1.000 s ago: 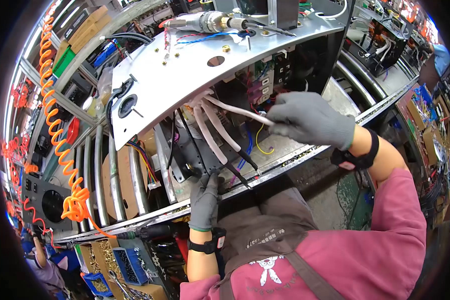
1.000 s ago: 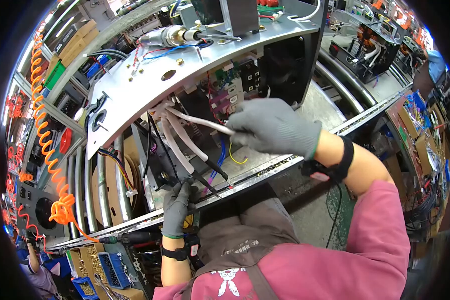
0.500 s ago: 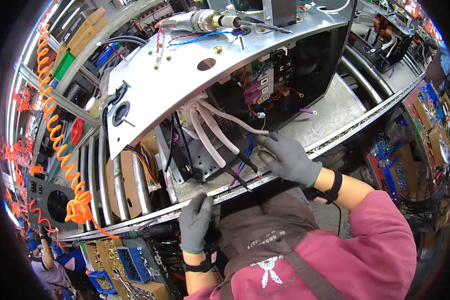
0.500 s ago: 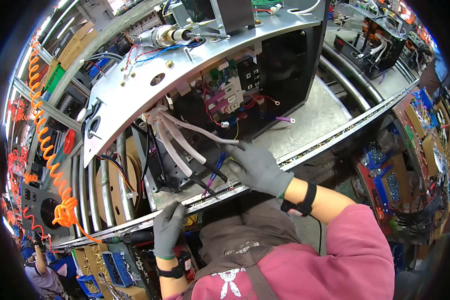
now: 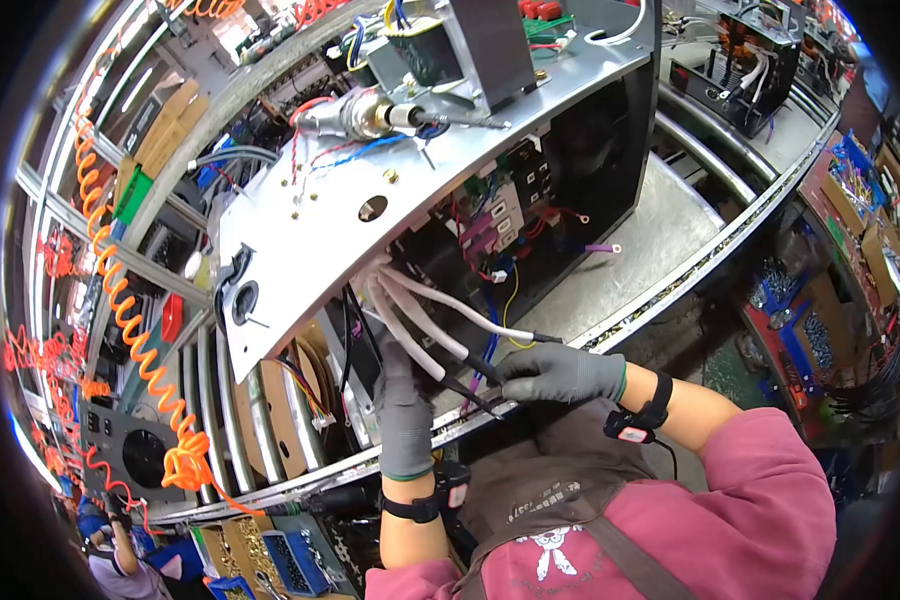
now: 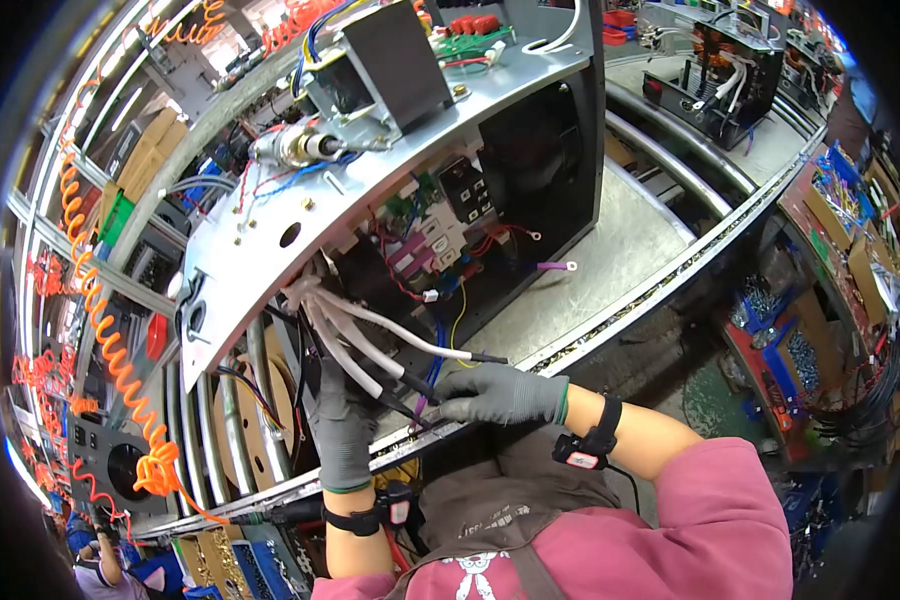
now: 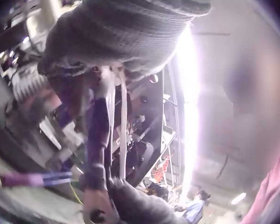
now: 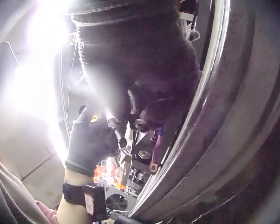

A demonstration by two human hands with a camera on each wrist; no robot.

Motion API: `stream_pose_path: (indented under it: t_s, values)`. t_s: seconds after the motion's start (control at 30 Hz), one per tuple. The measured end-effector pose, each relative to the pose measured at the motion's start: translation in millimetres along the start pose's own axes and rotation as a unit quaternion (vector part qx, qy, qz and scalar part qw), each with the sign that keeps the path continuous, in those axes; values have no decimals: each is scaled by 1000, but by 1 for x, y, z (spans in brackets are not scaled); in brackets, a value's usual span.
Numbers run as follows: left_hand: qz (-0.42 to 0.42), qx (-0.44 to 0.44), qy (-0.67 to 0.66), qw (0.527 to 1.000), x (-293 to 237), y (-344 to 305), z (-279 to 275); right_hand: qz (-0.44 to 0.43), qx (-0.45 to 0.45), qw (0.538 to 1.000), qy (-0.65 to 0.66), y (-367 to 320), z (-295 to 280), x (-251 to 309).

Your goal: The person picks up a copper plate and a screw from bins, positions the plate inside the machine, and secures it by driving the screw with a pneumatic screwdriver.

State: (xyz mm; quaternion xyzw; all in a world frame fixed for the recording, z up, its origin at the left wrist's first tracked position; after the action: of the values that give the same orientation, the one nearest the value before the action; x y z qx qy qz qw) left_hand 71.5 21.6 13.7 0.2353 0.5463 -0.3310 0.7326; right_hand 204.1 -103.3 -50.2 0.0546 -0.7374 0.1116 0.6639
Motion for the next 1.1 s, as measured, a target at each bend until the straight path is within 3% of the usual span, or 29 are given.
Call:
stream_pose_path:
  t_s: [0.03, 0.1, 0.13, 0.17, 0.2, 0.23, 0.3, 0.37, 0.43, 0.5, 0.57, 0.6, 0.63, 0.7, 0.73, 0.83, 0.9, 0.97, 1.0, 1.03, 1.07, 1.1]
  values:
    - [-12, -38, -69, 997, 2, -1, 5, -28, 15, 999, -2, 2, 1, 3]
    - [-138, 37, -70, 987, 32, -2, -26, -14, -39, 995, -87, -1, 0, 8]
    - [-156, 90, -121, 976, 33, -2, -19, -22, -63, 987, -143, 1, 0, 5]
    - [-196, 134, -88, 967, 26, -8, -15, -28, -87, 976, -199, 3, 0, 3]
    - [-166, 133, 30, 977, 13, -4, -10, 7, -94, 973, -209, 1, 3, 11]
    - [-134, 130, 146, 971, 3, 2, -5, -46, -112, 962, -244, 2, 8, 13]
    - [-45, 141, 199, 969, -10, 7, 9, -79, -181, 929, -312, 7, 26, 18]
    - [-33, 183, 250, 950, -8, 14, 4, -49, -170, 940, -290, 14, 28, 9]
    - [-36, 160, 300, 940, -24, 8, 7, -89, -231, 913, -325, 15, 25, 24]
    - [22, 126, 277, 952, -40, 5, 8, -85, -215, 921, -314, 27, 18, 31]
    - [24, 98, 297, 950, -50, 5, 10, -175, -232, 926, -243, 48, 8, 23]
    - [90, 107, 396, 907, -54, 7, 8, -224, -238, 918, -225, 54, 3, 26]
    - [95, 104, 396, 907, -53, 10, 7, -227, -235, 917, -229, 58, 0, 28]
    - [202, 54, 443, 872, -61, 12, 13, -253, -317, 875, -264, 58, -9, 38]
    - [191, 26, 419, 888, -70, 13, 20, -254, -315, 875, -265, 62, -9, 44]
    - [262, 16, 358, 896, -63, 24, 7, -247, -252, 935, -27, 76, -6, 48]
    - [262, -4, 401, 878, -58, 24, -9, -227, -266, 933, -90, 76, -2, 45]
    - [382, -10, 555, 739, -67, 13, -8, -208, -277, 925, -154, 77, -2, 45]
    - [386, -39, 564, 729, -71, 13, -5, -197, -281, 920, -188, 78, -1, 44]
    - [384, -41, 564, 730, -76, 13, 1, -184, -283, 915, -221, 78, 2, 44]
    - [289, -43, 331, 897, -77, 21, -9, -183, -281, 916, -221, 79, 5, 46]
    - [170, -42, 66, 982, -65, 27, -18, -185, -289, 915, -213, 78, 8, 50]
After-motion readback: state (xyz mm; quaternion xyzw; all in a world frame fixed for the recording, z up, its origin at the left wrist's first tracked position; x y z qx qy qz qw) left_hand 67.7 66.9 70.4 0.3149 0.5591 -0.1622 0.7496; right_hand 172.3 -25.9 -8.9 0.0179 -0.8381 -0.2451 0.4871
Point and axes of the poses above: each hand's wrist, its own y-axis towards the middle knuckle, its own z-axis out of the palm, x = y × z, the point moved 5 cm from there along y, towards the middle knuckle, and after that the axes turned 12 degrees about x, right-handed, at the moved point
